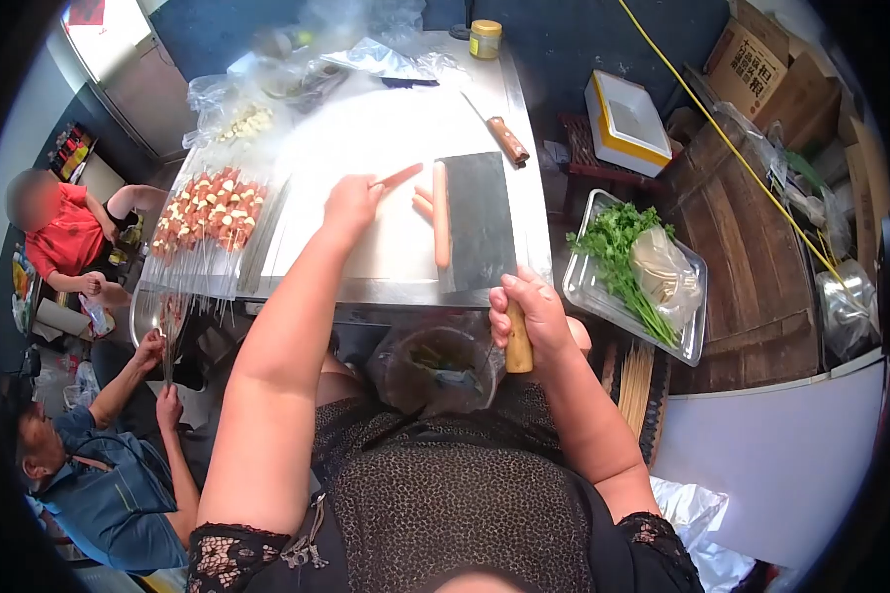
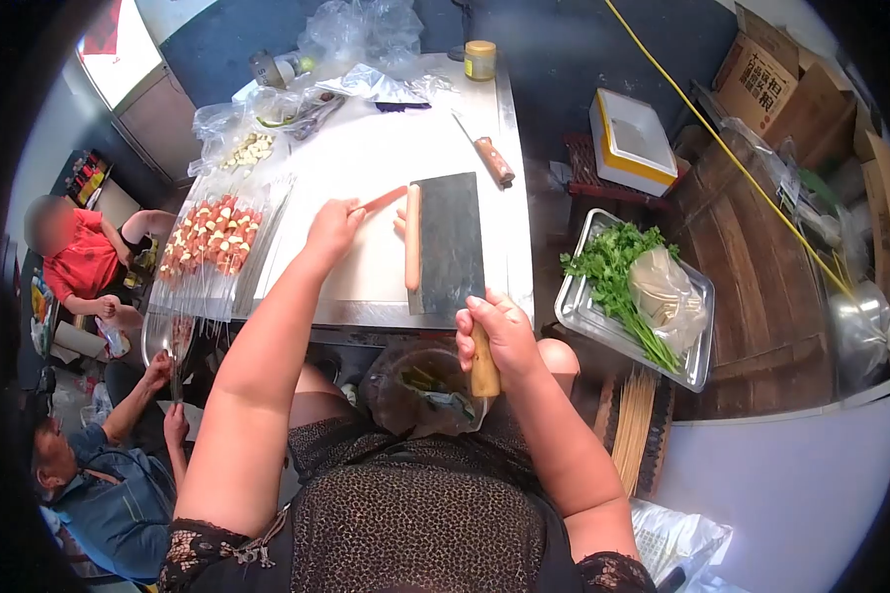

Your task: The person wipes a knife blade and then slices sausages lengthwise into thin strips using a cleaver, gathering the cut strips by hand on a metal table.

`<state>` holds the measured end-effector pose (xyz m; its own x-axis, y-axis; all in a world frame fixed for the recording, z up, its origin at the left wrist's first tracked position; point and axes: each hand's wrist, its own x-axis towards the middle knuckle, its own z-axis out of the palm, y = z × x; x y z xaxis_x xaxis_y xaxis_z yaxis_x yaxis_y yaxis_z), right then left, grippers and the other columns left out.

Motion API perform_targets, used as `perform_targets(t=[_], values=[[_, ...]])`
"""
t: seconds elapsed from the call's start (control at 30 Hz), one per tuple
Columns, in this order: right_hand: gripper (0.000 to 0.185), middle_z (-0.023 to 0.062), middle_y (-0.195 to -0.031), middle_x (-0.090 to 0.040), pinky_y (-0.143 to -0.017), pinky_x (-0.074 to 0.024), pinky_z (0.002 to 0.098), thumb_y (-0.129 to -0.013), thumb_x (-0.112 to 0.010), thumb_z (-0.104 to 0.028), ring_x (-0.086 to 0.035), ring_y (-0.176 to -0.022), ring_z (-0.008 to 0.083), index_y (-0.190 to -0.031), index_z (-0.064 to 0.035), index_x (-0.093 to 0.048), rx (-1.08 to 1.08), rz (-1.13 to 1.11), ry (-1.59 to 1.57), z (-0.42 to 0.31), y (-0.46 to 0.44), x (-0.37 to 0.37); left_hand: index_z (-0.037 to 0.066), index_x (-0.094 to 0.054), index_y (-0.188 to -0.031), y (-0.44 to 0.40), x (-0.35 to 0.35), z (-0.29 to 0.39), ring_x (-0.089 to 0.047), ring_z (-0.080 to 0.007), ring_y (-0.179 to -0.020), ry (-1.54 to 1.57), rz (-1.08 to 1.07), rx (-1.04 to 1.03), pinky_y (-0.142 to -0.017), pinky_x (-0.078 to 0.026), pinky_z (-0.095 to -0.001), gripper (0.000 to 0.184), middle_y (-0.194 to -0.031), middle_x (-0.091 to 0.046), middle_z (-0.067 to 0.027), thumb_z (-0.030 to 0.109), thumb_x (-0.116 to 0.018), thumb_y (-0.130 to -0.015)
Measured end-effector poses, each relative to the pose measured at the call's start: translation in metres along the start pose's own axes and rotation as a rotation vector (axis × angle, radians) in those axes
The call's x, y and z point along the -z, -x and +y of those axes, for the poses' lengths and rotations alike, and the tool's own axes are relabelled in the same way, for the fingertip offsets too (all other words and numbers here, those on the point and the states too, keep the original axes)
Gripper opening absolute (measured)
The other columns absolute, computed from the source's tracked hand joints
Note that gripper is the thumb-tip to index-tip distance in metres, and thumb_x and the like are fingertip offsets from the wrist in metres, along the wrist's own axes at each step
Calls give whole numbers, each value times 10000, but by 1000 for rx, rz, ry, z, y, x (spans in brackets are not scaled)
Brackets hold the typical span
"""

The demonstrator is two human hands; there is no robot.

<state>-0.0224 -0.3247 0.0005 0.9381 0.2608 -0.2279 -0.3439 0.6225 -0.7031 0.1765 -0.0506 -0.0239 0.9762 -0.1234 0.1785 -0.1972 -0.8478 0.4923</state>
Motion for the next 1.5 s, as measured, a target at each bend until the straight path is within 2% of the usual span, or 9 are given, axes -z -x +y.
perform_targets(t=[0.13,0.2,0.27,0.5,0.83,0.93,1.2,1.33,1.5], values=[[307,32,-779,-516,-442,-479,279,-977,-545,-188,-529,-560,117,-1244,-89,-432,0,37,98,0,1,-7,-25,-558,-1246,22,7,45,-651,-299,-971,-3,419,-249,-892,-484,-413,459,-1028,-677,-160,231,-672,-883],[338,25,-780,-517,-452,-481,271,-979,-536,-188,-529,-560,116,-1292,-88,-459,30,23,159,4,1,-9,-63,-511,-1266,47,-7,71,-646,-214,-972,977,45,-5,-886,-493,-366,507,-1053,-660,-144,243,-690,-904],[328,28,-782,-517,-454,-485,272,-981,-531,-188,-531,-560,120,-1285,-85,-461,42,5,179,12,4,-12,-67,-335,-1403,75,-8,91,-655,-147,-942,1201,-327,105,-811,-539,-307,634,-1108,-653,-91,201,-669,-934],[341,44,-794,-526,-480,-504,290,-1006,-468,-128,-548,-566,131,-1332,-47,-411,109,17,207,32,33,-16,-32,-553,-1202,140,-19,97,-640,-110,-856,1365,-314,376,-765,-541,-252,366,-986,-665,-59,189,-673,-935],[529,69,-814,-538,-461,-502,292,-983,-505,-128,-534,-542,139,-1451,-52,-270,231,277,508,28,107,22,-36,-596,-1260,116,66,77,-653,-127,-868,1030,-210,22,-779,-555,-272,387,-974,-681,-68,126,-663,-915],[455,37,-763,-538,-452,-492,247,-975,-502,-125,-530,-523,104,-1404,-34,-379,283,322,490,27,120,33,-50,-600,-1247,95,91,63,-665,-161,-900,979,-646,-74,-822,-557,-300,397,-1009,-689,-107,108,-674,-890],[489,55,-776,-515,-424,-489,258,-1001,-486,-148,-521,-527,116,-1443,-33,-312,268,259,489,37,115,32,-40,-634,-1189,24,45,4,-694,-188,-816,561,-1027,133,-740,-606,-323,329,-921,-692,-108,36,-682,-873],[630,50,-798,-577,-463,-485,238,-965,-526,-122,-540,-524,112,-1525,-46,-248,196,242,633,25,106,18,5,-662,-1173,-4,58,1,-684,-177,-763,287,-953,109,-706,-592,-315,331,-889,-686,-88,122,-718,-869],[485,0,-692,-570,-478,-453,223,-949,-544,-85,-529,-518,73,-1408,21,-428,253,143,780,-5,80,4,48,-705,-1064,20,62,-12,-683,-286,-822,-337,-295,-77,-752,-544,-373,225,-939,-701,-165,127,-687,-853]])
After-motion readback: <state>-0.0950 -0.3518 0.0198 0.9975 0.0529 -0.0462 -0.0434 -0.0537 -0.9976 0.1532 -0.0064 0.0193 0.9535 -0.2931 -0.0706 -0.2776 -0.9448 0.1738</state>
